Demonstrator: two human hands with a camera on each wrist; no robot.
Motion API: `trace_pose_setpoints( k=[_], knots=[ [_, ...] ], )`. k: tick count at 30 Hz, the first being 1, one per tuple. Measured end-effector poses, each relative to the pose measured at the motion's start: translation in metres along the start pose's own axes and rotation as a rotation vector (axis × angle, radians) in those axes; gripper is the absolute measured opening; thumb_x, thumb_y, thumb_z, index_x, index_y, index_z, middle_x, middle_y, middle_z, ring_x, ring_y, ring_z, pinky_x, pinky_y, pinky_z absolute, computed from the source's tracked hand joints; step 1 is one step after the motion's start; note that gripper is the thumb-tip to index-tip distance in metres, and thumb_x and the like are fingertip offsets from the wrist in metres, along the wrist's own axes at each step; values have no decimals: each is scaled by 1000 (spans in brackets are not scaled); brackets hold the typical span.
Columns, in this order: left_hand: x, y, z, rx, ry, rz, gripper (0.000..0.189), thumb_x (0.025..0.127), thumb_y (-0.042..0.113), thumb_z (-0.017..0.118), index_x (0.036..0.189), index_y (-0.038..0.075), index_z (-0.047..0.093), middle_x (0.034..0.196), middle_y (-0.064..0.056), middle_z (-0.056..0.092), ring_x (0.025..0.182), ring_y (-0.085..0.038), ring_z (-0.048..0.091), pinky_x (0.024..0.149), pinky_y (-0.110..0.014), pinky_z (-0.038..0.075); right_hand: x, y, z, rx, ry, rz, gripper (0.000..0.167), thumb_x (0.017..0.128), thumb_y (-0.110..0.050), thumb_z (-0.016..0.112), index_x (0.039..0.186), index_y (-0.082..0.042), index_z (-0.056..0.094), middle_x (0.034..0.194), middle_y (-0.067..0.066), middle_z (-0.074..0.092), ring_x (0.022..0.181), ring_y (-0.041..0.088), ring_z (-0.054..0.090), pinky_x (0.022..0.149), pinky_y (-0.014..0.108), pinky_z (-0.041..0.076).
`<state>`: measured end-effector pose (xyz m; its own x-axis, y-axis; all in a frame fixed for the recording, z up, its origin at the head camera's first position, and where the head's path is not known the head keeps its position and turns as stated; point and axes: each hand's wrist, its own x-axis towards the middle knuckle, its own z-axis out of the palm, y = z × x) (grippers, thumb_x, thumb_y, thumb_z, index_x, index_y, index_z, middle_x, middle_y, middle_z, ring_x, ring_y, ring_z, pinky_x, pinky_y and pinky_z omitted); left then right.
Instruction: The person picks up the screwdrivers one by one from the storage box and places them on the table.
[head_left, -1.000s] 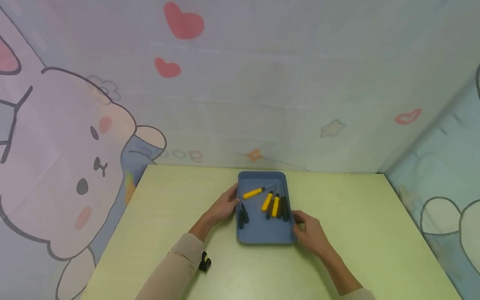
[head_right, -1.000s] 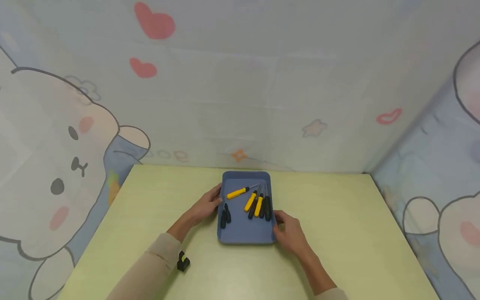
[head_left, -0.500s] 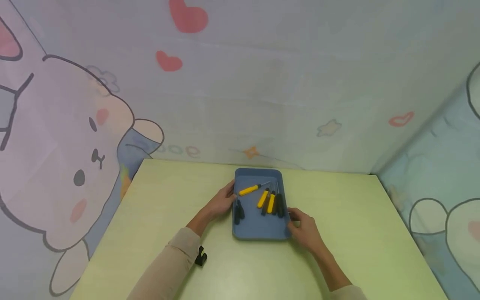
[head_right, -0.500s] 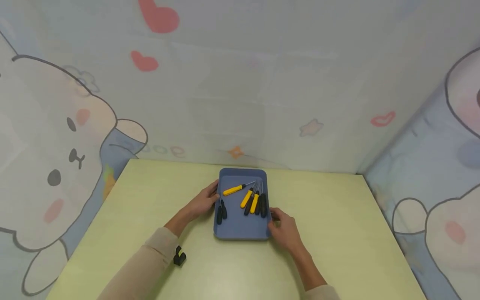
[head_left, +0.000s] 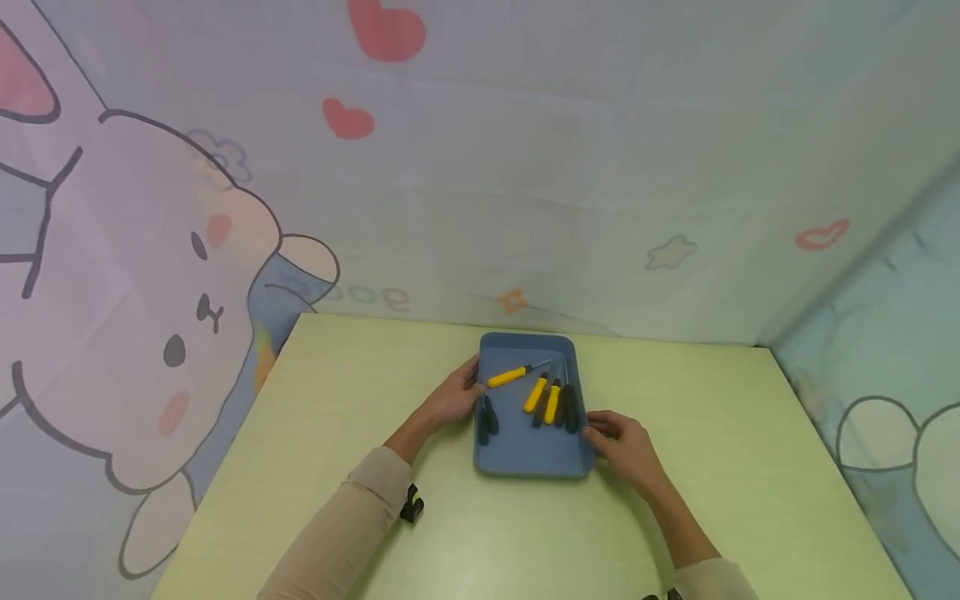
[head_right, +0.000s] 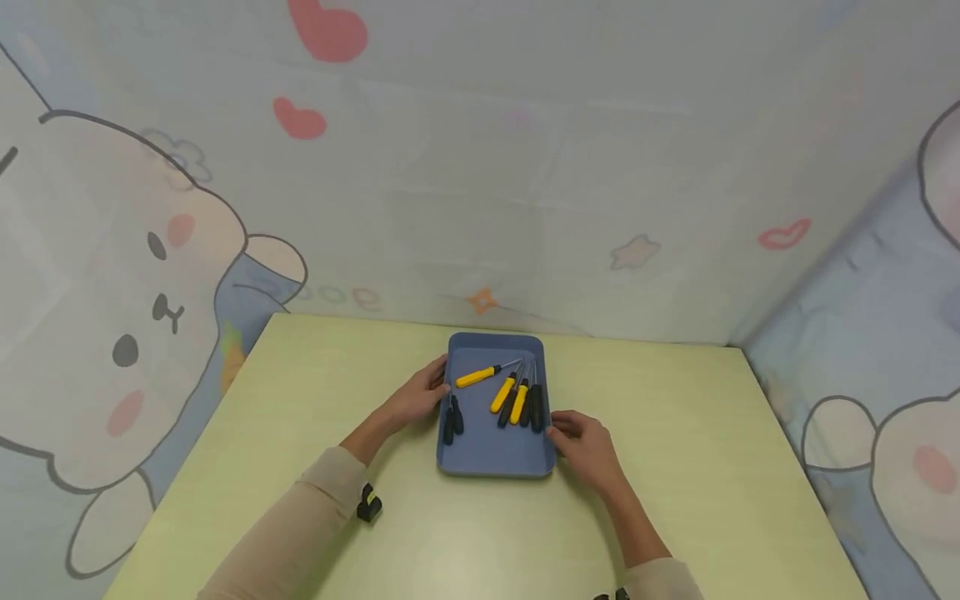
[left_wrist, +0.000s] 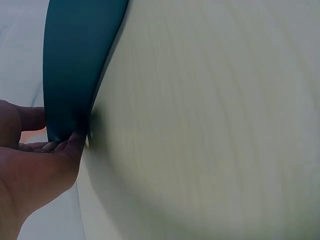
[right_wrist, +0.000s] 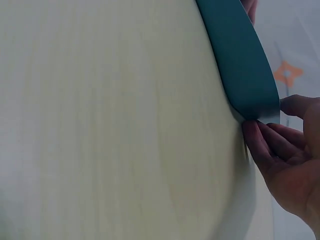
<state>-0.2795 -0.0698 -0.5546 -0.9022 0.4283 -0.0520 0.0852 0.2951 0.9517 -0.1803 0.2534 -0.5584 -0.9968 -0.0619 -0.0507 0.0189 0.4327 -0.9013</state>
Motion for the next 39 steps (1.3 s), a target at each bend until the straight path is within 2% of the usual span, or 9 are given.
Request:
trace_pose_setpoints(
  k=[3, 6, 11, 17, 21, 29, 33, 39],
  knots=[
    [-1, 2, 1, -1, 21, -6, 66, 110, 4, 47, 167, -4, 16, 171, -23, 26, 157, -37, 30, 128, -48, 26, 6, -1, -4, 35, -27, 2, 43, 105, -19, 69, 139, 7, 62, 128, 27, 70, 115, 37, 71, 84, 35, 64],
    [-2, 2, 1, -21, 44, 0, 64, 109, 3, 50, 166, -6, 21, 169, -26, 30, 156, -40, 32, 126, -50, 29, 11, -3, -8, 18, -52, -13, 46, 105, -20, 68, 141, 8, 60, 130, 27, 69, 116, 38, 70, 85, 36, 64],
    [-5, 6, 3, -50, 56, 7, 64, 108, 5, 54, 164, -7, 26, 167, -27, 33, 154, -41, 35, 124, -50, 34, 19, -5, -12, -1, -36, -29, 46, 104, -19, 69, 143, 6, 59, 135, 28, 66, 121, 41, 67, 86, 34, 64],
    [-7, 21, 7, 26, 172, -10, 66, 106, 17, 59, 163, -2, 34, 167, -24, 37, 153, -39, 37, 123, -51, 37, 33, -10, -14, 56, -15, -44, 48, 105, -15, 66, 147, 7, 55, 145, 30, 59, 131, 45, 60, 92, 35, 62],
    [-6, 31, 10, 41, 224, 13, 65, 106, 20, 61, 163, 1, 36, 167, -19, 39, 153, -36, 39, 119, -49, 42, 40, -12, -13, 71, -14, -31, 47, 106, -13, 64, 148, 6, 54, 145, 30, 59, 131, 44, 61, 94, 36, 61],
    [-6, 36, 12, 64, 193, 29, 67, 106, 25, 66, 165, 9, 37, 167, -16, 40, 151, -35, 42, 118, -47, 44, 48, -8, -6, 40, -14, -12, 43, 107, -8, 60, 147, 7, 57, 142, 29, 61, 124, 41, 65, 91, 39, 62],
    [-3, 37, 12, 102, 158, 62, 70, 106, 27, 68, 164, 5, 37, 165, -19, 42, 148, -39, 45, 117, -50, 44, 50, -5, -4, 37, -22, 5, 43, 107, -7, 60, 147, 8, 56, 142, 29, 61, 126, 41, 63, 93, 39, 62],
    [3, 44, 6, 153, 98, 90, 72, 105, 28, 69, 163, 1, 36, 161, -19, 46, 146, -40, 47, 117, -49, 44, 52, -1, -5, 105, -51, 14, 46, 108, -10, 60, 149, 9, 52, 144, 31, 59, 130, 42, 61, 96, 38, 61]
  ],
)
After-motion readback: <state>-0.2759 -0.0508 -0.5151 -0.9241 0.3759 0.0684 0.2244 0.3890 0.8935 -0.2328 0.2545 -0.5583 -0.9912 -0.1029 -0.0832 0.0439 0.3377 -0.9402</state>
